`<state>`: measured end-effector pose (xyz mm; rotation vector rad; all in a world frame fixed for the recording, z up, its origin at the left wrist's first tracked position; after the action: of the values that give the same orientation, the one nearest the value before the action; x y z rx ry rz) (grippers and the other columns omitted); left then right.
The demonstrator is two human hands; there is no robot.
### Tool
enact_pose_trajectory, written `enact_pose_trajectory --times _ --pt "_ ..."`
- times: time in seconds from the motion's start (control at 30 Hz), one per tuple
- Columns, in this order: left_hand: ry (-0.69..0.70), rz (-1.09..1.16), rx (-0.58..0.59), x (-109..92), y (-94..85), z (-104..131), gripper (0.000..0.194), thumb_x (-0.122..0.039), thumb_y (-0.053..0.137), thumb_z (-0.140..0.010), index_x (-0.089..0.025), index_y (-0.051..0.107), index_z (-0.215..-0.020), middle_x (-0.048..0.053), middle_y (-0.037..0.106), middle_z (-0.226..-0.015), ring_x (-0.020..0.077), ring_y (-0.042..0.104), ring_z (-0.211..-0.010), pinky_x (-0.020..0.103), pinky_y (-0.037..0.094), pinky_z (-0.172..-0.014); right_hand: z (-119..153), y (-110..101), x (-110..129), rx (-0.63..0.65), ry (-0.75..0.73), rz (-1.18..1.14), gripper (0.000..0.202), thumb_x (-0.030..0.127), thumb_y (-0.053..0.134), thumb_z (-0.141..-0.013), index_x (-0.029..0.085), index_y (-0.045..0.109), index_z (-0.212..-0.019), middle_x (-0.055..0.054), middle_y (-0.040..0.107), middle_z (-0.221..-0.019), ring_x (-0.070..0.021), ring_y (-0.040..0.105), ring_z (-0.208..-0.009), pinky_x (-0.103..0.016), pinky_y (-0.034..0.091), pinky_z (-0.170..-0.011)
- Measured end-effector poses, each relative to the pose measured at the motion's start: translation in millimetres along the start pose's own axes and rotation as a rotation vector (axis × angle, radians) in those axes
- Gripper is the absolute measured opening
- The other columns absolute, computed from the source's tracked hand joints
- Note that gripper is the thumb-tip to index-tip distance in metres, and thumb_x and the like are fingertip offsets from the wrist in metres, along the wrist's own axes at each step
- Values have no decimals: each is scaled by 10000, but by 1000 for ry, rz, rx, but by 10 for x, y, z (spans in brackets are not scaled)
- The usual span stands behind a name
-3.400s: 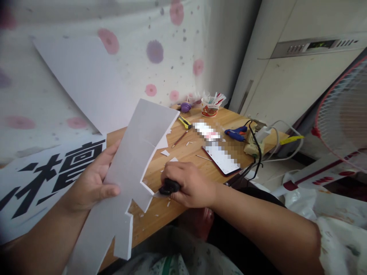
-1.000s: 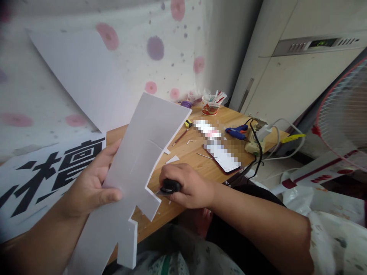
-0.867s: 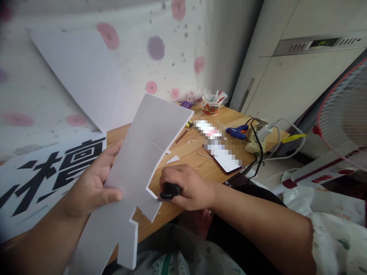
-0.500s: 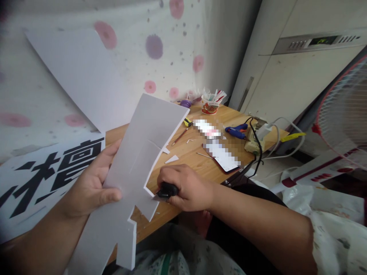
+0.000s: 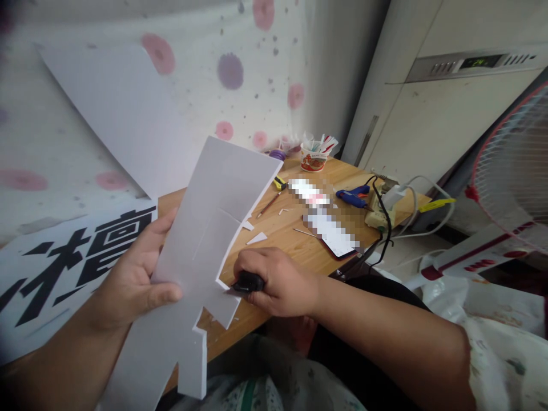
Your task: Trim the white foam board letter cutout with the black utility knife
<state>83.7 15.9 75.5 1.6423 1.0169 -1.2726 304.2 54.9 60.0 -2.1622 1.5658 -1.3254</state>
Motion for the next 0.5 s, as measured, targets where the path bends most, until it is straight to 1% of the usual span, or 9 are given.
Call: enact_pose_trajectory --times 0.07,0.17,0.23,0.33,0.5 --pt "3 -8 -3 -1 -2 0 825 -241 828 -751 -416 389 -1426 30 409 -1531 254 575 -1248 229 587 -879 0 1 3 7 11 3 175 91 513 -728 212 470 -849 -39 602 -761 -155 550 -656 -242 441 -597" --pt "6 -22 0 -8 0 2 826 -239 833 -744 -405 394 -1424 34 415 -1527 255 554 -1272 218 579 -889 -6 -1 9 15 23 5 168 96 522 -755 215 461 -856 -38 599 -774 -154 551 -668 -242 442 -606" --pt "2 -9 16 -11 6 4 816 -229 823 -756 -413 390 -1422 36 442 -1508 244 587 -1232 219 586 -872 -14 -4 14 17 24 18 157 104 524 -774 218 455 -857 -34 594 -773 -155 545 -667 -243 440 -607" --pt "-6 25 41 -9 13 3 798 -213 806 -773 -436 387 -1415 31 490 -1469 221 640 -1150 230 596 -849 -26 -10 23 14 15 48 161 99 515 -760 220 455 -848 -31 588 -759 -156 532 -653 -245 433 -597" --pt "-2 35 49 1 8 -10 797 -215 810 -772 -447 389 -1408 22 522 -1438 203 653 -1122 222 593 -848 -31 -27 29 -1 11 77 168 93 507 -742 221 457 -839 -24 582 -747 -148 524 -641 -236 421 -585"
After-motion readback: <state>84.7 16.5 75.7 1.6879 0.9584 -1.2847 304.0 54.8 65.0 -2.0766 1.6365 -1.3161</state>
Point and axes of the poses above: each hand's wrist, its own z-axis away from the middle knuckle, its own y-axis out of the palm, x = y × z, the point moved 2 cm from there along -z, towards the middle knuckle
